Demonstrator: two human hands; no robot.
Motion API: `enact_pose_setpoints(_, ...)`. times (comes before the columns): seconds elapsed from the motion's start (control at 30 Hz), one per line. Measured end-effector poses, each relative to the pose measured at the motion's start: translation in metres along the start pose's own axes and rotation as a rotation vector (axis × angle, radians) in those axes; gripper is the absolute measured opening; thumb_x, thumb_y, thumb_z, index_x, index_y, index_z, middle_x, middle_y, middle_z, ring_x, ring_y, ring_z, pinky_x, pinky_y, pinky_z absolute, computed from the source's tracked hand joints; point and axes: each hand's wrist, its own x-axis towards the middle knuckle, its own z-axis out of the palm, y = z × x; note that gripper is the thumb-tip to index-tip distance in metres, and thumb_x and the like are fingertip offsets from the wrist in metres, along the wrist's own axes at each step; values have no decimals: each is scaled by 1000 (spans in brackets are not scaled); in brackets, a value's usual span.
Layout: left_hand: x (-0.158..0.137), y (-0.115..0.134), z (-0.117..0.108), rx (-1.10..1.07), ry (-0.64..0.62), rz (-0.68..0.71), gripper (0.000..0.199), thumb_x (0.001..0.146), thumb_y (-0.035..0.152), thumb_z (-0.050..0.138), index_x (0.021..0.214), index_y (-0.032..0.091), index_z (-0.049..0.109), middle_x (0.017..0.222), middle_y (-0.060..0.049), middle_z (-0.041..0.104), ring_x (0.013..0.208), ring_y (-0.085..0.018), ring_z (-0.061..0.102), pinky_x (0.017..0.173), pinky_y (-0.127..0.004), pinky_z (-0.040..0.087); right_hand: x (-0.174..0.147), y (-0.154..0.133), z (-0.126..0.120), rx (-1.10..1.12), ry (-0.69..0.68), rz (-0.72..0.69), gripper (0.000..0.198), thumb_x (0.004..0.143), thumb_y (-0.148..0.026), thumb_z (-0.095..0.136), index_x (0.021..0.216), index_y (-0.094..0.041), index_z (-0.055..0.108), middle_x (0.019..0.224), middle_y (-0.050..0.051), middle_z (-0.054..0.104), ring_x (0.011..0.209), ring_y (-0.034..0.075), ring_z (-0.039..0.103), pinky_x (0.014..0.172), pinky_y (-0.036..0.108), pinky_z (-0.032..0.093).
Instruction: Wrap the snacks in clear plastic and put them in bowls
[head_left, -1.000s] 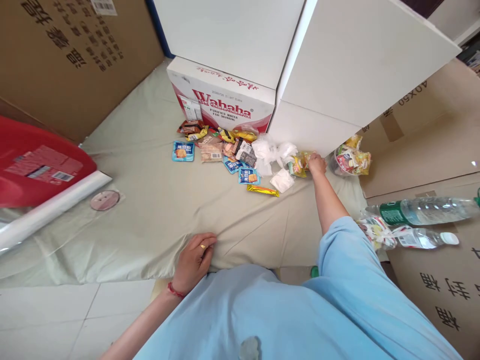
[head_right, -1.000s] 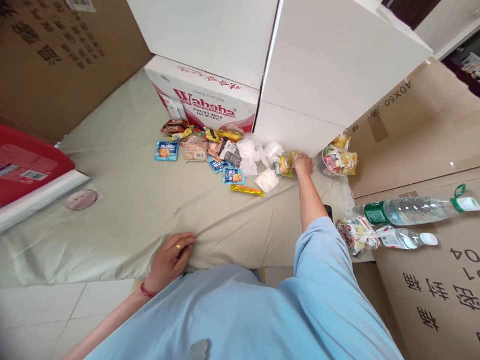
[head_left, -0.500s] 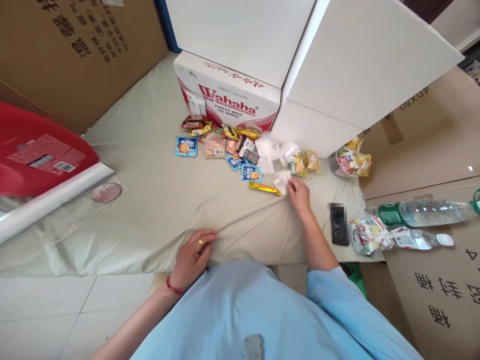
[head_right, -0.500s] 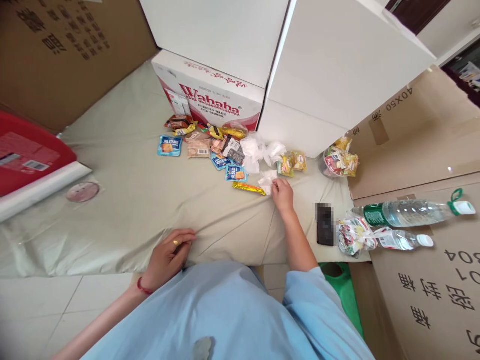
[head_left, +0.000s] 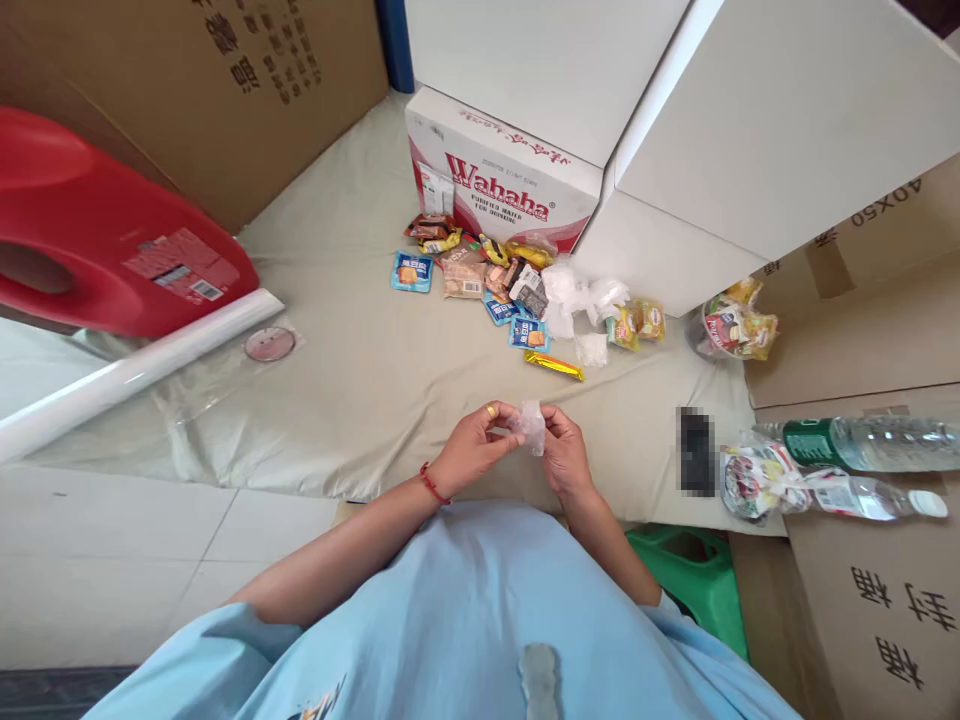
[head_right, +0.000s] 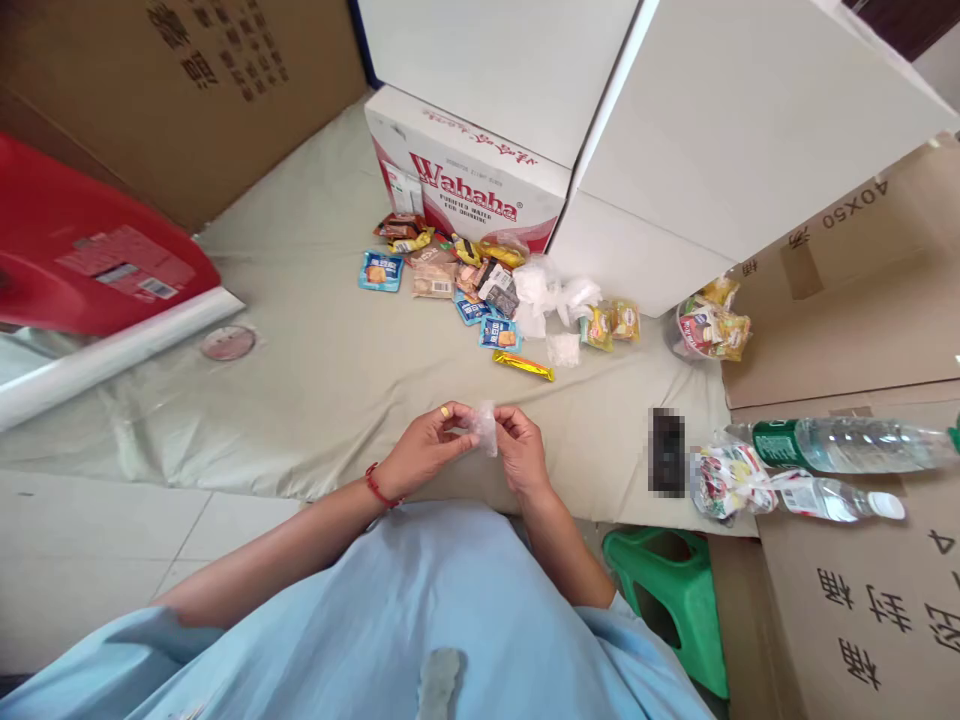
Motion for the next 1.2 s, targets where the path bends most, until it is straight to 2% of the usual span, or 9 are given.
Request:
enact_pose_setpoints(0.13, -2, -8, -13, -54, 173, -32, 34, 78, 50, 76, 83, 19, 63, 77, 0, 65, 75, -16, 60, 76, -30, 48, 6, -11, -14, -94, 20, 5, 32, 74, -48, 82, 84, -21, 69, 68, -4, 58, 59, 10, 44, 56, 24, 37)
enact_pose_setpoints(0.3, -12, -9, -31, -194, 238, -19, 38, 77, 53, 78, 81, 19, 62, 83, 0, 65, 78, -15, 57, 76, -28, 45, 16, -19, -34, -190, -139, 208, 38, 68, -53, 85, 80, -21, 67, 64, -5, 52, 53, 9, 35, 46, 23, 24)
enact_pose_setpoints(0.4, -16, -9, -30, -390, 244, -69, 44, 76, 57, 79, 79, 20, 55, 73, 3, 58, 67, -12, 52, 67, -25, 44, 18, -18, -34, -175, -113, 172, 43, 74, -61, 80, 85, -22, 67, 73, -3, 57, 56, 10, 40, 47, 23, 29)
enact_pose_setpoints(0.6, -17, -7, -30, -445, 304, -145, 53, 69, 62, 83, 78, 21, 51, 63, 8, 51, 55, -8, 46, 52, -22, 41, 6, -14, -20, -326, -240, -147, 64, 81, -68, 74, 129, -27, 64, 117, 7, 68, 106, 23, 63, 85, 34, 54)
enact_pose_setpoints(0.7, -16, -5, -39, -486, 337, -162, 56, 66, 61, 87, 80, 21, 51, 58, 10, 46, 47, -6, 38, 42, -19, 31, 4, -8, -16, -405, -254, -42, 43, 82, -54, 77, 112, -24, 71, 90, 2, 69, 80, 17, 62, 75, 31, 52)
enact_pose_setpoints(0.8, -15, -5, -48, -562, 386, -181, 58, 64, 59, 89, 84, 22, 49, 54, 12, 43, 41, -4, 31, 37, -17, 21, 3, -6, -13, -414, -70, -46, 31, 88, -53, 69, 97, -23, 71, 78, 0, 63, 65, 14, 53, 64, 29, 48)
enact_pose_setpoints(0.87, -16, -5, -51, -605, 398, -178, 57, 66, 57, 89, 86, 22, 48, 54, 13, 43, 39, -3, 30, 36, -16, 20, 2, -9, -6, -471, -34, -130, 30, 92, -53, 66, 97, -23, 70, 81, 1, 64, 69, 15, 55, 67, 30, 49)
enact_pose_setpoints(1.03, -18, 3, -51, -650, 321, -160, 54, 70, 56, 87, 85, 22, 48, 54, 12, 43, 39, -2, 31, 36, -15, 21, 1, -15, 31, -699, -331, -335, 47, 81, -53, 79, 120, -28, 68, 117, 8, 65, 101, 23, 61, 84, 36, 54)
enact_pose_setpoints(1.2, -25, 5, -59, -689, 277, -134, 55, 70, 57, 88, 84, 22, 48, 55, 12, 43, 39, -2, 28, 35, -14, 22, 15, -1, 53, -500, -221, -194, 50, 93, -58, 60, 133, -29, 58, 127, 8, 62, 77, 15, 56, 66, 30, 51)
